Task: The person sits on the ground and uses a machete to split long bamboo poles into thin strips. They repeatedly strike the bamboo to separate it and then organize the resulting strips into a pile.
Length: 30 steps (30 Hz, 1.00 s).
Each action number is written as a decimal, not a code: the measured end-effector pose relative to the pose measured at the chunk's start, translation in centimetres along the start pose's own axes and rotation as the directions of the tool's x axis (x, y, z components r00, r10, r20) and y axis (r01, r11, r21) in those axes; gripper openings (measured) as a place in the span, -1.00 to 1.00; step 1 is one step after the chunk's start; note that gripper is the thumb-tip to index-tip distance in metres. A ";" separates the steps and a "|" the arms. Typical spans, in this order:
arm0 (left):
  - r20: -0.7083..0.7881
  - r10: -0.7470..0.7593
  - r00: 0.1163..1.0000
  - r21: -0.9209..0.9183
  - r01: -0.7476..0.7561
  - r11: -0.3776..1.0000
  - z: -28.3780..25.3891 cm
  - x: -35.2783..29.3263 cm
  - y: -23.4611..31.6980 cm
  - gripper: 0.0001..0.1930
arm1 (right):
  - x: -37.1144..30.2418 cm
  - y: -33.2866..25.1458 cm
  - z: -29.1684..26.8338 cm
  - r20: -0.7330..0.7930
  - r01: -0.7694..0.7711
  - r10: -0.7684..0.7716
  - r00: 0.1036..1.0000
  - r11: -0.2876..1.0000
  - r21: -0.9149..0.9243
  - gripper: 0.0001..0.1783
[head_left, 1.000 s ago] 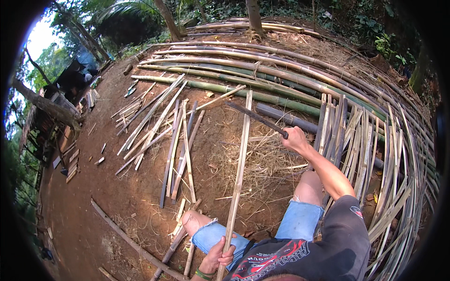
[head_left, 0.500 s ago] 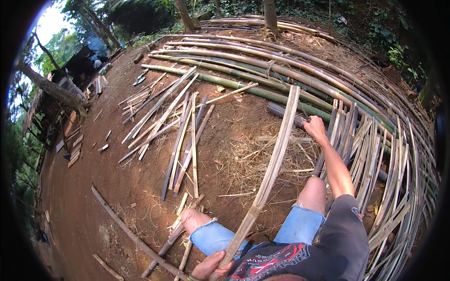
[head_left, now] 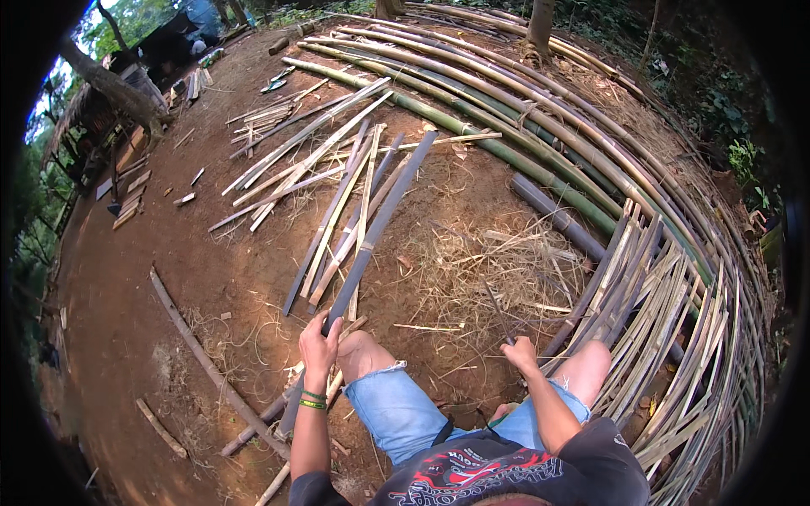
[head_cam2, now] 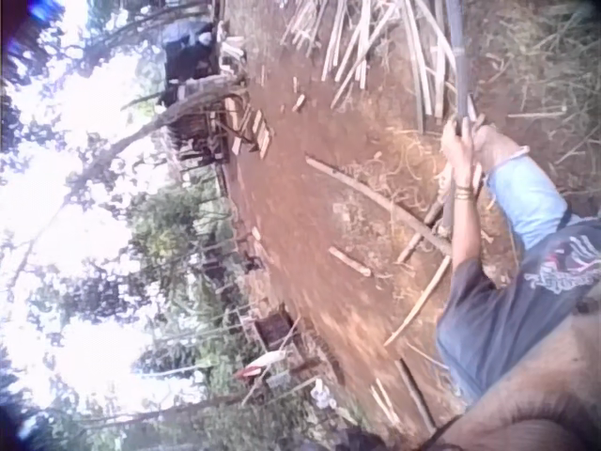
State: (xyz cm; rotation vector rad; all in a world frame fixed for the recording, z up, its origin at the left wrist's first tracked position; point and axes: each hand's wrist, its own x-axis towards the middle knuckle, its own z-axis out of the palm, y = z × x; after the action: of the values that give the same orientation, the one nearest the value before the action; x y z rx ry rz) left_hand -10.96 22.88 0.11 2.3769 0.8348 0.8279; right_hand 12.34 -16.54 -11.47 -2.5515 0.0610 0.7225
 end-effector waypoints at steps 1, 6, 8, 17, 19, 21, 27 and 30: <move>0.020 -0.024 1.000 -0.006 0.024 1.000 1.1 1.5 -1.0 -0.67 | -1.3 0.4 0.6 -0.001 -0.025 0.025 1.000 1.000 -0.003 -0.62; 0.114 -0.073 0.991 0.023 0.070 0.997 6.6 12.9 -5.5 -0.57 | -3.9 3.5 2.3 -0.017 -0.073 0.073 0.997 0.997 0.013 -0.63; 0.142 -0.133 0.981 0.218 0.100 0.971 9.1 17.3 -3.8 -0.44 | -4.0 5.8 2.2 -0.091 -0.073 0.077 0.993 0.996 0.047 -0.62; 0.555 0.208 0.805 -0.167 -0.137 0.976 23.0 13.3 8.7 -0.34 | -5.4 3.7 -6.3 0.007 -0.135 0.147 0.989 0.885 0.447 -0.67; 0.722 0.271 0.637 -0.330 -0.028 0.944 26.3 8.2 12.4 -0.33 | -4.8 4.9 -6.5 -0.027 -0.110 0.148 0.989 0.834 0.541 -0.67; 0.903 0.243 0.355 -0.346 0.264 0.900 28.0 1.9 15.2 -0.27 | -5.1 4.9 -6.4 -0.113 -0.066 0.156 0.981 0.825 0.561 -0.66; 0.884 0.316 -0.344 0.145 0.845 0.514 27.7 -13.2 20.4 0.17 | -7.9 2.5 0.5 -0.384 -0.105 0.359 0.851 0.831 0.546 -0.49; 0.937 0.287 -0.201 0.144 0.968 0.207 28.9 -16.2 19.3 -0.21 | -8.0 2.8 3.2 -0.551 -0.007 0.292 0.782 0.888 0.461 -0.51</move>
State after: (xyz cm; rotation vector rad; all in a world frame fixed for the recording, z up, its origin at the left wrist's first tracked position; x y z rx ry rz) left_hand 5.75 -8.39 -14.54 0.6727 0.3798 -0.8445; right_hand 3.43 -18.18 -10.99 -2.2373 0.5889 -0.1054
